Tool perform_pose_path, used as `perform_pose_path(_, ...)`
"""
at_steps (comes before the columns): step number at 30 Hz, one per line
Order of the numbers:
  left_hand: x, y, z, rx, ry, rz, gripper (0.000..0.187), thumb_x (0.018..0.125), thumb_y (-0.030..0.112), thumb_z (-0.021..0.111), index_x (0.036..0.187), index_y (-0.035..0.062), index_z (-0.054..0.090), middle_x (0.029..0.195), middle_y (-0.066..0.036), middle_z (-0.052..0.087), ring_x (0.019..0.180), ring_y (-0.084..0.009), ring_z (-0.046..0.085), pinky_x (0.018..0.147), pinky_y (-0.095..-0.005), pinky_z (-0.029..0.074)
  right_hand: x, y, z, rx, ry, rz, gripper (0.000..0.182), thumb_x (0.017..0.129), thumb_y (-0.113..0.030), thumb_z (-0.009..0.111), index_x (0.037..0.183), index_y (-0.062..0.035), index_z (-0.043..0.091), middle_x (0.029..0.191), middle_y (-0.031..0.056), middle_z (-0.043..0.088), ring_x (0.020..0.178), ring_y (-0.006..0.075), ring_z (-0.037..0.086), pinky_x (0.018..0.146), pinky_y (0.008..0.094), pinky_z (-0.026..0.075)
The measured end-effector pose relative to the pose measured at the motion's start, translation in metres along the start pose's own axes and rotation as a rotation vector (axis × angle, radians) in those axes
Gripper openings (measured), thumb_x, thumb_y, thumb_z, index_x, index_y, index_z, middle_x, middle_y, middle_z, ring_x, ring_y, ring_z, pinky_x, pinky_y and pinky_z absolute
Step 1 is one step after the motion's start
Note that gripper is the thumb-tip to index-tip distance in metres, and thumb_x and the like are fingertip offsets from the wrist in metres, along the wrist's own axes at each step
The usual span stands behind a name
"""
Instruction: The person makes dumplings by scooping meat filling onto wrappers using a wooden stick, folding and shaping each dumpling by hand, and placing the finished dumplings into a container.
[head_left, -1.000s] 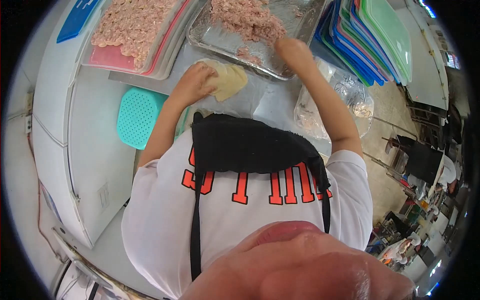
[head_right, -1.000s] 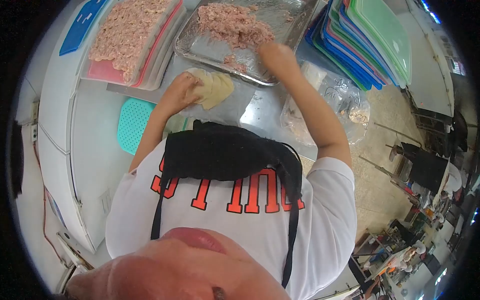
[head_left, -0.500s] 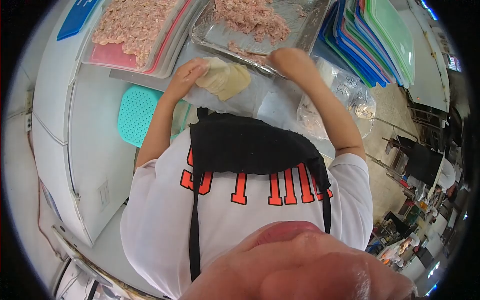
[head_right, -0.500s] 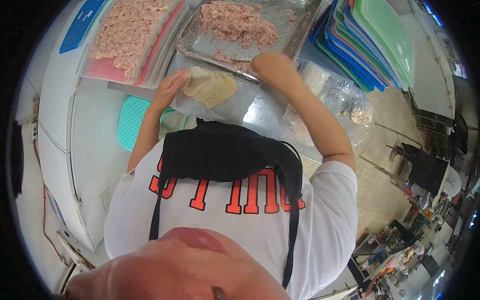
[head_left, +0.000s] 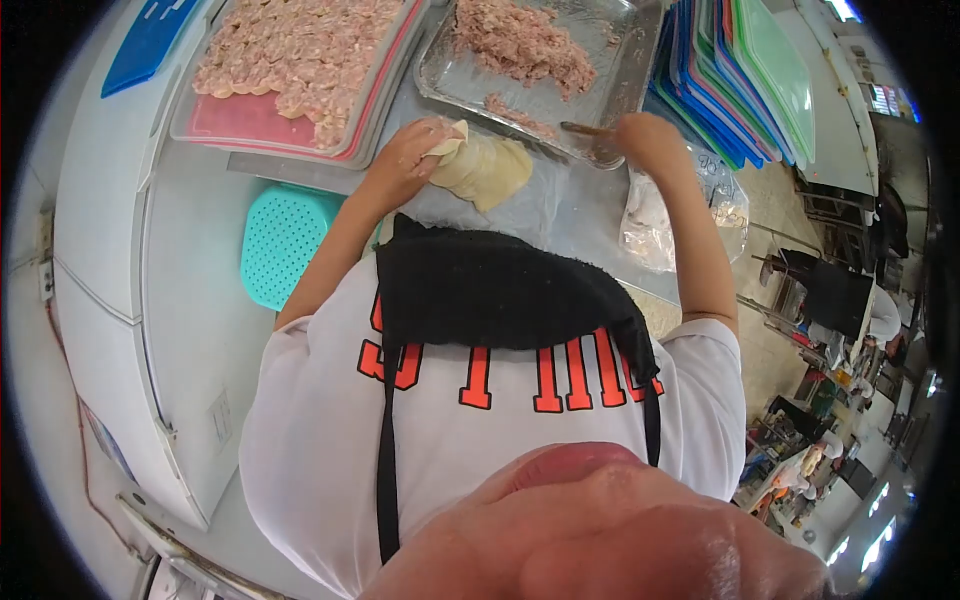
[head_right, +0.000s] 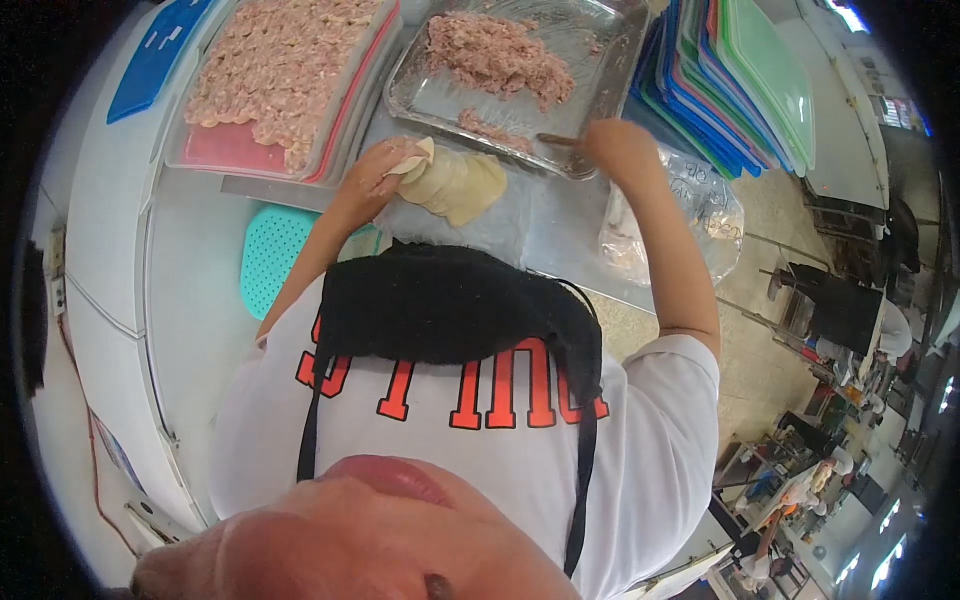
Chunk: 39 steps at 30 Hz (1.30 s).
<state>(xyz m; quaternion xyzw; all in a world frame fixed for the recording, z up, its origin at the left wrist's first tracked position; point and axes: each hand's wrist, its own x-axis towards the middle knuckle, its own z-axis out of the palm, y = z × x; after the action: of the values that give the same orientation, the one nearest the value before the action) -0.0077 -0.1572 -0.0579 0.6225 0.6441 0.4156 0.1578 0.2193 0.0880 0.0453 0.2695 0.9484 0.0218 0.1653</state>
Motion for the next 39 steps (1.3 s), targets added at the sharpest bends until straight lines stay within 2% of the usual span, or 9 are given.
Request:
perform_pose_path(5,-0.007,-0.016,0.002,-0.081,0.093,0.086,0.032,0.086,0.007,0.052,0.118,0.0062,0.060,0.112,-0.014,0.062,0.104,-0.0317,0.058,0.092,-0.0354,0.045,0.010,-0.050,0.025,-0.016,0.065,-0.010,0.021,0.082,-0.014,0.051,0.077,-0.0026,0.068,0.077,0.0208,0.066,0.075,0.0354,0.067,0.065,0.0452,0.054)
perform_pose_path(17,-0.014,-0.019,-0.008,-0.524,-0.133,-0.190,0.027,0.092,0.014,0.050,0.114,0.0046,0.062,0.110,-0.010,0.065,0.103,-0.0197,0.061,0.091,-0.0295,0.045,0.066,-0.123,0.029,0.094,0.317,-0.173,0.023,0.082,-0.019,0.053,0.074,-0.0023,0.066,0.075,0.0185,0.066,0.071,0.0328,0.066,0.062,0.0432,0.053)
perform_pose_path(20,-0.010,-0.014,-0.009,-0.816,-0.175,-0.330,0.030,0.096,0.018,0.048,0.114,-0.0016,0.060,0.117,-0.011,0.061,0.111,-0.0206,0.056,0.098,-0.0321,0.041,0.059,-0.088,0.049,0.463,0.300,-0.166,0.029,0.089,-0.024,0.053,0.079,-0.0008,0.068,0.068,0.0181,0.063,0.066,0.0252,0.066,0.061,0.0395,0.050)
perform_pose_path(24,0.024,-0.004,-0.005,-1.413,0.160,-0.584,0.037,0.097,0.029,0.047,0.112,-0.0027,0.059,0.113,-0.013,0.062,0.106,-0.0228,0.059,0.096,-0.0350,0.044,0.033,-0.057,0.045,1.185,0.036,0.025,0.032,0.093,-0.031,0.057,0.092,-0.0010,0.068,0.061,0.0000,0.051,0.061,0.0080,0.047,0.057,0.0267,0.041)
perform_pose_path(29,0.092,0.000,-0.003,-1.626,0.358,-0.592,0.051,0.097,0.039,0.043,0.121,-0.0055,0.050,0.117,-0.019,0.059,0.110,-0.0287,0.058,0.099,-0.0402,0.043,0.015,-0.050,0.025,0.999,0.577,-0.056,0.026,0.092,-0.025,0.059,0.104,-0.0042,0.067,0.074,0.0030,0.058,0.064,0.0129,0.052,0.059,0.0263,0.042)
perform_pose_path(31,0.112,-0.006,-0.005,-2.442,-0.404,0.008,0.058,0.096,0.044,0.044,0.124,-0.0067,0.047,0.124,-0.021,0.054,0.116,-0.0327,0.053,0.103,-0.0438,0.039,0.014,-0.054,0.020,0.718,0.715,-0.169,0.027,0.090,-0.021,0.060,0.112,-0.0078,0.065,0.087,0.0121,0.061,0.072,0.0239,0.059,0.062,0.0317,0.046)
perform_pose_path(32,0.117,-0.004,0.002,-2.440,-0.407,0.005,0.058,0.096,0.044,0.044,0.124,-0.0067,0.047,0.124,-0.021,0.054,0.116,-0.0327,0.053,0.103,-0.0438,0.039,0.015,-0.054,0.023,0.719,0.718,-0.168,0.027,0.090,-0.021,0.060,0.112,-0.0078,0.065,0.087,0.0121,0.061,0.072,0.0239,0.059,0.062,0.0317,0.046)
perform_pose_path(34,0.130,0.030,-0.002,-1.836,0.438,-0.570,0.062,0.094,0.046,0.047,0.126,-0.0066,0.045,0.130,-0.022,0.049,0.121,-0.0346,0.048,0.105,-0.0457,0.036,0.014,-0.053,0.024,0.570,0.698,-0.167,0.027,0.089,-0.022,0.060,0.112,-0.0072,0.064,0.088,0.0148,0.063,0.078,0.0296,0.062,0.066,0.0363,0.048)
perform_pose_path(39,0.139,0.007,0.031,-1.793,0.595,-0.502,0.051,0.094,0.033,0.049,0.124,-0.0071,0.045,0.127,-0.021,0.049,0.119,-0.0348,0.047,0.104,-0.0491,0.036,-0.013,-0.035,-0.003,0.251,0.492,-0.041,0.022,0.091,-0.027,0.055,0.106,-0.0135,0.062,0.083,0.0113,0.064,0.076,0.0333,0.064,0.061,0.0436,0.051)
